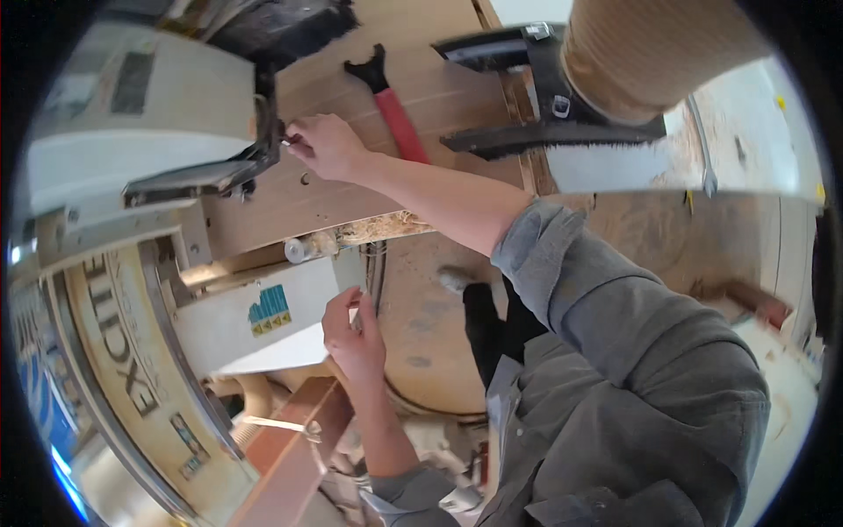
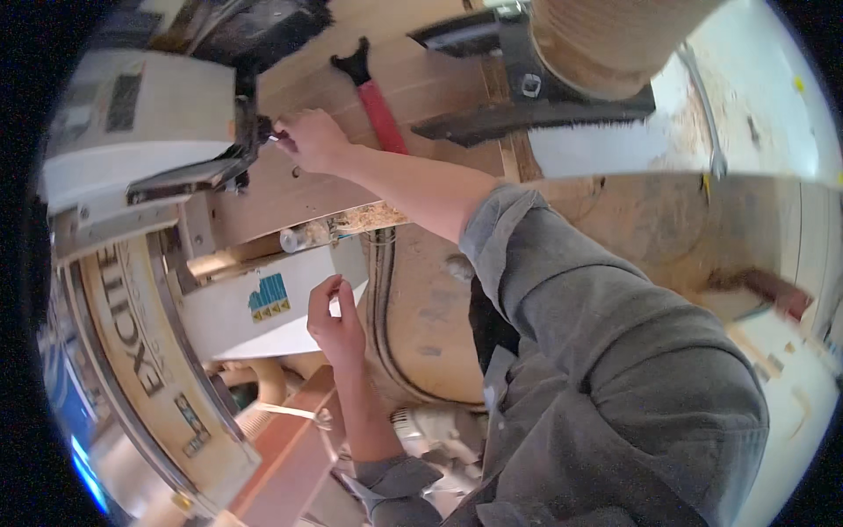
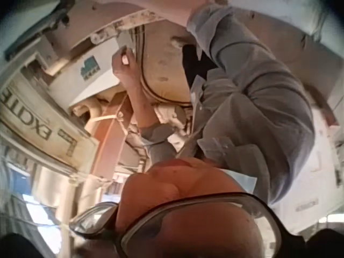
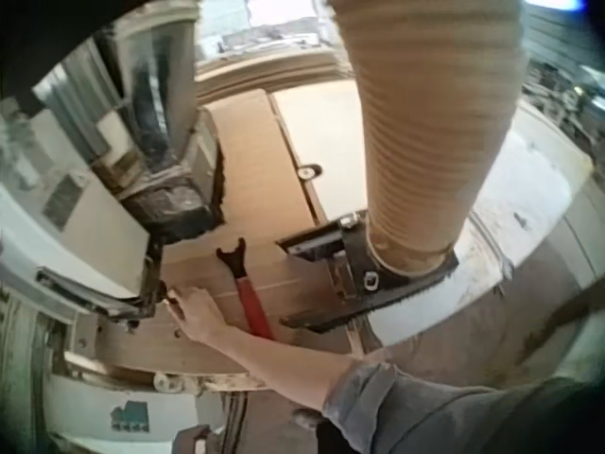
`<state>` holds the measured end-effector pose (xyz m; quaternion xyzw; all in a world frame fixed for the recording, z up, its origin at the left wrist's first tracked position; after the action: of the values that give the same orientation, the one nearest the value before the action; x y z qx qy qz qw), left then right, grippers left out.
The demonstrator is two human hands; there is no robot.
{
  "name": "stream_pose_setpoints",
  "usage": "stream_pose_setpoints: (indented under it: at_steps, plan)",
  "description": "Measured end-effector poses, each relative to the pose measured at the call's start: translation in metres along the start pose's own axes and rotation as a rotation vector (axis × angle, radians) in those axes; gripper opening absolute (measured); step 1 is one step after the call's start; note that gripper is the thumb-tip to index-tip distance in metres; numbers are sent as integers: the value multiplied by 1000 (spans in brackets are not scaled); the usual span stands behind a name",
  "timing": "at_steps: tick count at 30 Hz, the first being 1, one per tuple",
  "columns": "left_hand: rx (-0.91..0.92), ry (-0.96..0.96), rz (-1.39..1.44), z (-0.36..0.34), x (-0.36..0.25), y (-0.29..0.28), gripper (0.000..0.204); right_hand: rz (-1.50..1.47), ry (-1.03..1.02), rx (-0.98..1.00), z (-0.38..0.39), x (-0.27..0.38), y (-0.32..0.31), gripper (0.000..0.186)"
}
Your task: The recorder operates a computer control panel for a woodworking machine and performs manual adjustments using a wrench.
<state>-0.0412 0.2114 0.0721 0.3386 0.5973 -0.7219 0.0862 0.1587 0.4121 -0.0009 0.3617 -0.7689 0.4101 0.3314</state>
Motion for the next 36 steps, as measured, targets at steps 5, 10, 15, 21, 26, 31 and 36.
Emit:
stream_pose_setpoints:
  at_steps: [5, 10, 15, 21, 26, 31, 36]
  plan:
    - [115, 112, 29, -48, 29, 1, 20, 32, -133, -117, 2, 4, 0, 16]
    - [50, 341, -194, -109, 36, -1, 38, 47, -86, -83, 6, -6, -9, 17]
    - [67, 354, -339, -180, 53, 22, 65, -4, -87, -35, 4, -6, -1, 17]
    - [85, 464, -551, -177, 67, 34, 70, 3, -207, -87, 10, 2, -5, 17]
    - [83, 468, -614, -164, 62, 27, 71, 13, -58, -40, 12, 7, -6, 16]
    - [101, 543, -562, -170, 67, 22, 73, 2, -103, -84, 6, 2, -5, 18]
    - [169, 575, -359, -180, 65, 18, 69, 26, -107, -133, 5, -5, -5, 20]
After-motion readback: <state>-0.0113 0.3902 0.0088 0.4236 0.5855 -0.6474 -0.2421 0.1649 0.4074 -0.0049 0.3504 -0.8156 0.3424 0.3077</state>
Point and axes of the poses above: each hand's wrist, its own z-axis away from the middle knuckle, its own y-axis out of the palm, x = y × z, the point moved 4 cm from there along -z, towards the middle knuckle, and after that the axes turned 9 degrees about x, right-handed, at the moved point
